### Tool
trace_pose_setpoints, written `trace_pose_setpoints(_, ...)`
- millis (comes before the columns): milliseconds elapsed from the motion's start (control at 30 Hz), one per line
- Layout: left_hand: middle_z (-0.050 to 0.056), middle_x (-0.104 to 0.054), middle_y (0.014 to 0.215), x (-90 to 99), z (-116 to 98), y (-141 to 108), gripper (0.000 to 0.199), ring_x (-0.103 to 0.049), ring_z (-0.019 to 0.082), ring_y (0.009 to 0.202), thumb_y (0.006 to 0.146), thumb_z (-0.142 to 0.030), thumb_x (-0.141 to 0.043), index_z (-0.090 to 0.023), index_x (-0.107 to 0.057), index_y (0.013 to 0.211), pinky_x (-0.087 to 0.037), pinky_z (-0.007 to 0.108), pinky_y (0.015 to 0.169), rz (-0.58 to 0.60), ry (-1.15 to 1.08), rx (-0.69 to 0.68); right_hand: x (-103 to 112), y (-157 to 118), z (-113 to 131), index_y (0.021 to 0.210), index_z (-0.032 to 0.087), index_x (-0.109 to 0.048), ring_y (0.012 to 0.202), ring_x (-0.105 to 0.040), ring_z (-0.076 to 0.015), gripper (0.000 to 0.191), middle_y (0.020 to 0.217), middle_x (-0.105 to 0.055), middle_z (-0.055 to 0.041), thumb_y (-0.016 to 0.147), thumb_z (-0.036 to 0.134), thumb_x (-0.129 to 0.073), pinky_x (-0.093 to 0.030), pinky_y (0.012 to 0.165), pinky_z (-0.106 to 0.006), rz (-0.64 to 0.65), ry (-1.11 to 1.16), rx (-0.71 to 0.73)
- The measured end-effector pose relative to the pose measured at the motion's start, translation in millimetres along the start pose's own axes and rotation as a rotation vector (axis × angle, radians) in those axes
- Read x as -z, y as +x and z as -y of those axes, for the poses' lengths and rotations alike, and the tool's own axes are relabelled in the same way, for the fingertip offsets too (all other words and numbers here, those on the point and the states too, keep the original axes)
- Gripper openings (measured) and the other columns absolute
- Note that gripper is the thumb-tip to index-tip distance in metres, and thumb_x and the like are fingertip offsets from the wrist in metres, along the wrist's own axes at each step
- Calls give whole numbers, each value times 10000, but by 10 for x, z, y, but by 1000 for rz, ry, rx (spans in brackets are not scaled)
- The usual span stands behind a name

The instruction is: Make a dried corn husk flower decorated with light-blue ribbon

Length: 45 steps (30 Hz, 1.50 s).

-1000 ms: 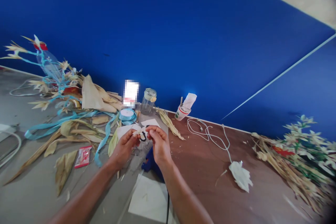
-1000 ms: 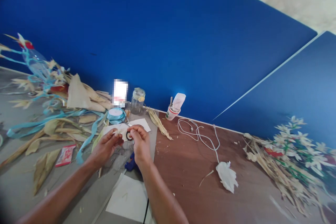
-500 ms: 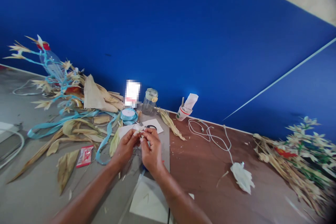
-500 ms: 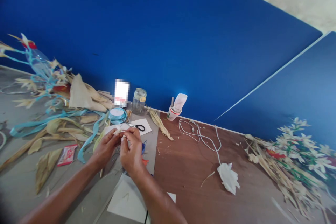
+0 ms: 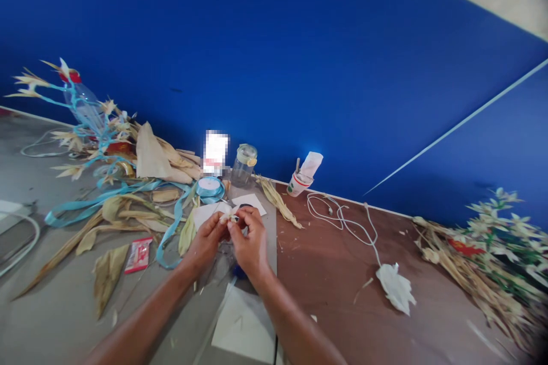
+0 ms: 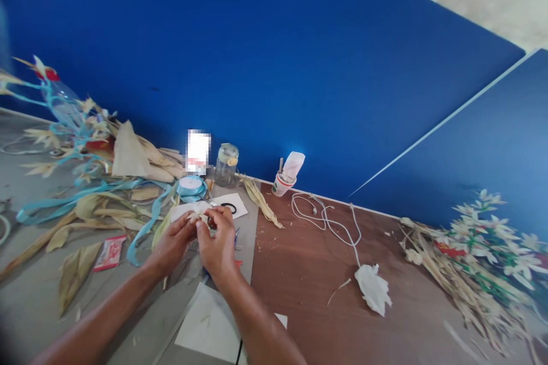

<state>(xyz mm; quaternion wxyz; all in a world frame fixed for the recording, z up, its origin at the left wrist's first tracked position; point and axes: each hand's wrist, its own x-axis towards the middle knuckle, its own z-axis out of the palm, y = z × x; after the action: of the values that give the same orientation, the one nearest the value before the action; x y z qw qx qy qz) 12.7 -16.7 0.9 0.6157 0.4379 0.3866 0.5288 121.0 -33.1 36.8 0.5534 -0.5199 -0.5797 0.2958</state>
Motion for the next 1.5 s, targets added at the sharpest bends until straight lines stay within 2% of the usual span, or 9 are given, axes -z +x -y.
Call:
trace_pose_setpoints(267,-22,-521,650,-34,-45,-28,313,-494,133,612,739,-493,-628,-192,-551,706,-444,243,595,59,-17,47,-51,-29,-7,692,198,-631,809,-552,-169,115,858,-578,-42,792,192,-574,-460,751,-287,-35,3,40)
trace_pose_setpoints(467,-20,-521,643,-6,3,-15,293,-487,136,610,759,-474,-613,-188,-563,719,-434,240,590,63,48,24,-65,-46,-65,692,196,-619,821,-554,-181,142,853,-574,-55,810,179,-541,-456,776,-309,-78,-60,101)
trace_pose_setpoints(633,-27,-531,643,-3,-4,13,315,-492,130,604,719,-487,-650,-182,-573,736,-430,243,586,26,-2,28,-62,-39,-70,781,193,-661,899,-561,-188,129,923,-586,-69,823,191,-538,-452,836,-307,-25,-55,104)
trace_pose_setpoints(767,-28,-521,651,-9,-36,23,326,-470,108,581,702,-473,-681,-170,-572,754,-415,240,573,9,-107,45,-25,20,-77,911,184,-678,896,-573,-181,167,1010,-584,-81,786,197,-568,-470,791,-286,-30,45,29)
trace_pose_setpoints(967,-61,-378,564,-5,-36,22,306,-310,70,486,769,-450,-628,-163,-542,704,-348,227,512,105,-157,31,11,137,-137,758,190,-686,800,-583,-163,116,797,-619,-26,756,218,-573,-468,766,-281,33,317,-111)
trace_pose_setpoints(1100,-50,-397,580,-6,-33,14,323,-369,80,521,747,-448,-655,-160,-528,677,-365,228,526,118,-143,57,-18,136,-162,622,193,-640,685,-542,-148,104,658,-563,5,707,251,-628,-472,618,-241,71,381,-199)
trace_pose_setpoints(1233,-36,-453,614,2,0,22,337,-432,93,558,697,-450,-703,-163,-527,693,-395,234,547,67,-156,76,-35,111,-173,638,195,-638,624,-517,-134,134,686,-546,4,680,317,-672,-460,498,-216,97,437,-238)
trace_pose_setpoints(1333,-33,-474,641,11,31,28,338,-447,96,582,701,-451,-702,-165,-522,719,-405,236,560,46,-177,67,-35,101,-162,661,189,-628,562,-498,-109,167,723,-525,11,661,342,-693,-457,454,-214,146,547,-280)
trace_pose_setpoints(1500,-37,-455,618,17,20,20,320,-426,94,566,738,-446,-672,-161,-526,716,-381,234,546,90,-134,60,-31,101,-123,663,192,-585,485,-459,-84,219,639,-500,47,619,344,-736,-426,433,-204,180,678,-351)
